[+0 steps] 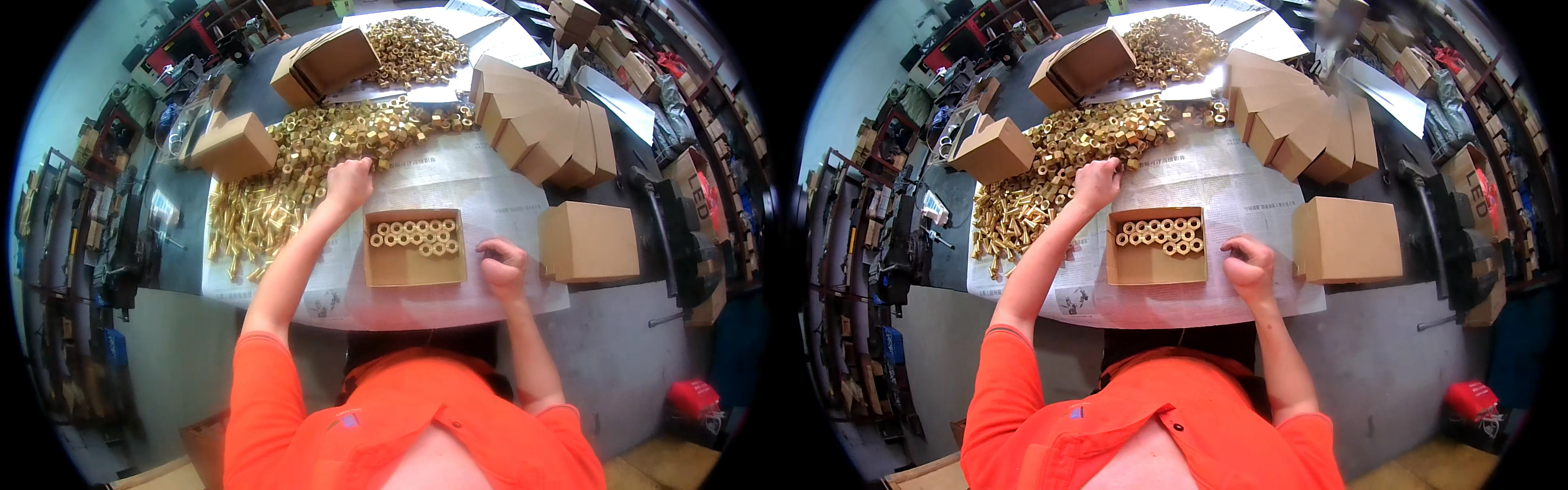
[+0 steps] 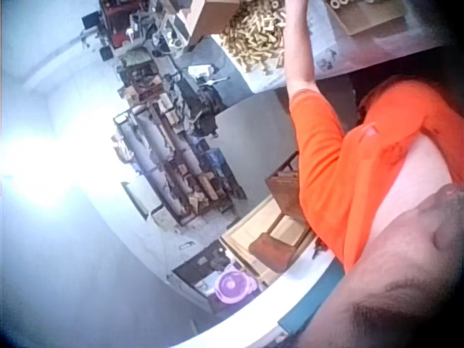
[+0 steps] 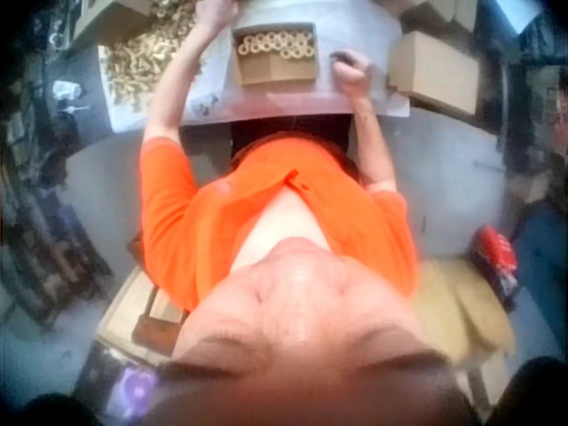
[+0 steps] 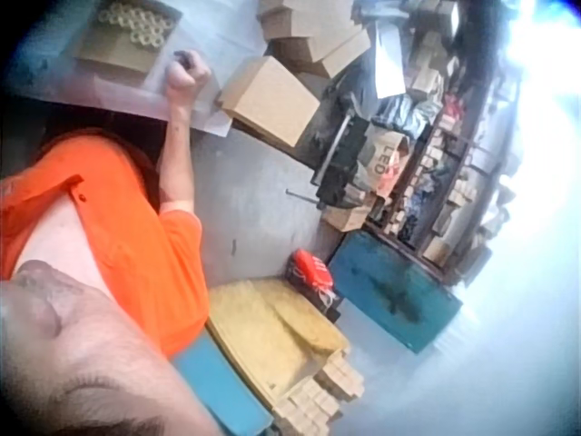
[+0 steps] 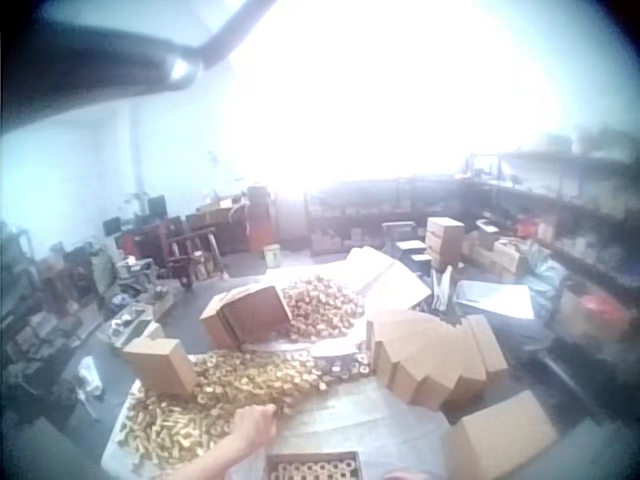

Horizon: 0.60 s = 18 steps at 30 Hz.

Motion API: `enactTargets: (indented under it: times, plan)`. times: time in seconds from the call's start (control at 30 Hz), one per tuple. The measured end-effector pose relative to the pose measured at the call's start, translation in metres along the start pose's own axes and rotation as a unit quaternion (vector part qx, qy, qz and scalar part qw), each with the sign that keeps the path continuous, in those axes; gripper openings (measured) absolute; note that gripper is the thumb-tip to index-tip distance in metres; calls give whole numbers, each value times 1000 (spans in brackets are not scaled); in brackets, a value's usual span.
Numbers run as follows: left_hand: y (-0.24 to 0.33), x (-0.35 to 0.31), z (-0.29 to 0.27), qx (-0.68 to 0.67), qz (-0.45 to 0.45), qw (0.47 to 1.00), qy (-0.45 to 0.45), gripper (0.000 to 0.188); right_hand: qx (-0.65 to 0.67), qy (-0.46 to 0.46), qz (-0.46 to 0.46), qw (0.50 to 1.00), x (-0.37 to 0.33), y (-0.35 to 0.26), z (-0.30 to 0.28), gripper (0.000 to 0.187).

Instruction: The person picks brass nuts from a large pile on a table and places them one by one into a small cardboard box. The person continues filling the box until it is full, then closes the box with a paper insert.

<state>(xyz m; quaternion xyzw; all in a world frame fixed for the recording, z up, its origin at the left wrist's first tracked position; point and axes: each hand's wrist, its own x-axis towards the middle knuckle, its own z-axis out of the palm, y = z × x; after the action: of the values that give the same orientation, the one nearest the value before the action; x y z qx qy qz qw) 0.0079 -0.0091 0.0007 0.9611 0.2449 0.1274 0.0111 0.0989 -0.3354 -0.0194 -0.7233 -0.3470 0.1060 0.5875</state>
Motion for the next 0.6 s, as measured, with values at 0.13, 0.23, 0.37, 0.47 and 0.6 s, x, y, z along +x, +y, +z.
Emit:
enactTargets:
  times: [0.13,0.23,0.37,0.47,0.6]
  plan:
    - [-1,-13,-18,-29,13,999,2,10,7,0,-6,1000,1,-5,-1,17]
    - [8,-35,-57,-143,1,990,19,11,15,3,0,1000,0,-3,1,17]
    - [42,-75,-93,-262,72,962,-33,10,34,-8,29,999,-1,-1,0,18]
    - [66,-95,-86,-214,181,958,-66,8,26,-8,30,999,0,-2,0,19]
    - [79,-93,-72,-149,184,960,-150,11,15,1,17,1000,0,-5,-2,20]
